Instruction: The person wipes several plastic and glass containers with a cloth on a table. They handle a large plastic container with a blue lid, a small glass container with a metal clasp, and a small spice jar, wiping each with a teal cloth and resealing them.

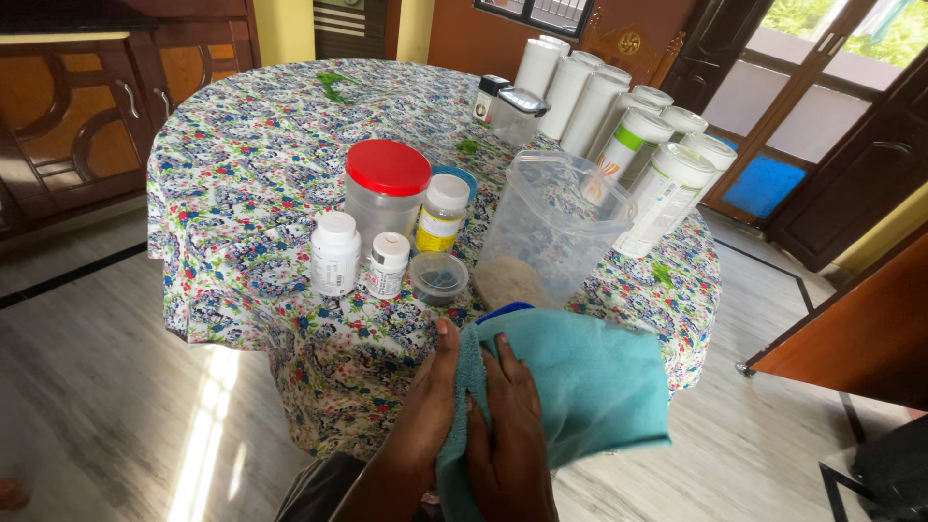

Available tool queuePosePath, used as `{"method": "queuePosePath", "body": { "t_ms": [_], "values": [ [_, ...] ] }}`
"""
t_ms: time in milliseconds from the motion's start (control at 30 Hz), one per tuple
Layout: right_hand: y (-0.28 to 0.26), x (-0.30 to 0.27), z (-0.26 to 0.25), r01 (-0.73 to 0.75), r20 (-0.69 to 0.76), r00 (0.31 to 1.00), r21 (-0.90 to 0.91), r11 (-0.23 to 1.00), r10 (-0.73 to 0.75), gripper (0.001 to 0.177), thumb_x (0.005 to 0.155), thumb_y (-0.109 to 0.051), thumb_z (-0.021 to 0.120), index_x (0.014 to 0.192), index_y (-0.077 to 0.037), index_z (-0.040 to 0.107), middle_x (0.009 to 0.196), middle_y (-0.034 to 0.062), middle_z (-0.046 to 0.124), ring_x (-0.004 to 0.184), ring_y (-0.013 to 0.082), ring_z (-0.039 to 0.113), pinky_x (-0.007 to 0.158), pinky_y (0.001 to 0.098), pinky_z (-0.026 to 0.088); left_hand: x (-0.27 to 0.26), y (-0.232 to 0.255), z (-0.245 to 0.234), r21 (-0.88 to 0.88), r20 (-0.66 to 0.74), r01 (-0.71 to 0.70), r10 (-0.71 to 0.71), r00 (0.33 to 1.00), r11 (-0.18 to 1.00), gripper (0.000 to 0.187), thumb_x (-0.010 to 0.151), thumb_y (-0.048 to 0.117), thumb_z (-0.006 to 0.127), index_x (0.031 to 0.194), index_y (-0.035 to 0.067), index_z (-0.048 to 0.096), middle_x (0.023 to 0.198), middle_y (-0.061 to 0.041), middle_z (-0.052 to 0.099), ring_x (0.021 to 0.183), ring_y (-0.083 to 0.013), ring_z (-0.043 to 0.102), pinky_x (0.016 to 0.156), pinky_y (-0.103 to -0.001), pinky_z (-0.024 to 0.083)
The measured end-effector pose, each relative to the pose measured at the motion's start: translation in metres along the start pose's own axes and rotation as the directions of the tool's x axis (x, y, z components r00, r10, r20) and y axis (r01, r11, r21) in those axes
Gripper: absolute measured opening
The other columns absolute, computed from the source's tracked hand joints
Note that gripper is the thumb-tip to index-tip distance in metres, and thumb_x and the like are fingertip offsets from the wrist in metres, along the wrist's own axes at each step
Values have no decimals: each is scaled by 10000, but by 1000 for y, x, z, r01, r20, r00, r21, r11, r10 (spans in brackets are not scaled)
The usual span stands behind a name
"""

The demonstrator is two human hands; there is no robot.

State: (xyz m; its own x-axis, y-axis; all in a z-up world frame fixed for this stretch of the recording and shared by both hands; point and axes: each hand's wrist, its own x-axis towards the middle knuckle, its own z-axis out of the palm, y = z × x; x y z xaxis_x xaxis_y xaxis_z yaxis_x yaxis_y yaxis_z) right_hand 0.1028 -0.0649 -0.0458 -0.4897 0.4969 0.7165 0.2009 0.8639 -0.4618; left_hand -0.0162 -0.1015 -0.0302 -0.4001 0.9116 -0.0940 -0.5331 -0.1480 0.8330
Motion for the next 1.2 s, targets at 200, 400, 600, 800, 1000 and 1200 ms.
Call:
{"method": "queuePosePath", "body": {
  "t_ms": [200, 400, 600, 800, 1000, 1200],
  "values": [
    [-2, 10, -11, -143, -8, 990, -164, 976, 143, 510, 952, -87, 518, 1447, 34, 512, 1498, 325, 475, 1424, 497, 375, 1154, 573, 259, -11, 0, 7, 39, 148, -208, 200, 969, 977, 723, 1026, 592, 407, 1255, -60, 622, 1081, -133, 688, 986, -184, 624, 910, -353, 526],
    [3, 11, -25, -236, -83, 970, -115, 965, 227, 511, 969, -143, 551, 1434, 63, 494, 1424, 289, 541, 1445, 515, 361, 1127, 530, 341, -12, -7, 11, 136, 142, -213, 193, 971, 968, 713, 1034, 576, 399, 1229, -59, 659, 1090, -140, 692, 999, -187, 621, 930, -352, 508],
    [-16, 0, -11, 91, -37, 995, 62, 994, -89, 502, 983, -175, 597, 1422, 54, 521, 1524, 276, 516, 1532, 503, 312, 1217, 543, 283, -9, -2, -6, 435, 174, -521, 499, 849, 734, 816, 1099, 669, 254, 1470, -34, 439, 1380, -119, 526, 1277, -204, 519, 1078, -372, 385],
    [-31, 3, -16, 3, 39, 999, -105, 994, 1, 548, 948, -208, 595, 1454, -3, 540, 1514, 201, 551, 1514, 486, 322, 1234, 623, 90, -14, -7, -6, 175, 68, -194, 185, 980, 965, 782, 1054, 651, 324, 1116, -44, 675, 964, -99, 656, 877, -161, 580, 769, -332, 500],
    [-22, 9, -21, -191, -101, 980, -209, 959, 174, 614, 944, -245, 635, 1482, 6, 475, 1466, 256, 535, 1443, 506, 325, 1185, 616, 151, -14, -13, 9, 170, 119, -465, 450, 885, 869, 571, 1052, 494, 466, 1240, 3, 688, 1058, -66, 738, 974, -115, 649, 873, -265, 525],
    [8, -1, -20, -250, -228, 946, -52, 967, 232, 528, 1018, -228, 627, 1457, 41, 508, 1377, 258, 619, 1281, 386, 561, 1066, 453, 439, -18, -13, 10, 211, 111, -559, 548, 829, 802, 577, 1088, 463, 444, 1323, -17, 661, 1201, -114, 733, 1096, -145, 659, 996, -287, 511]
  ]
}}
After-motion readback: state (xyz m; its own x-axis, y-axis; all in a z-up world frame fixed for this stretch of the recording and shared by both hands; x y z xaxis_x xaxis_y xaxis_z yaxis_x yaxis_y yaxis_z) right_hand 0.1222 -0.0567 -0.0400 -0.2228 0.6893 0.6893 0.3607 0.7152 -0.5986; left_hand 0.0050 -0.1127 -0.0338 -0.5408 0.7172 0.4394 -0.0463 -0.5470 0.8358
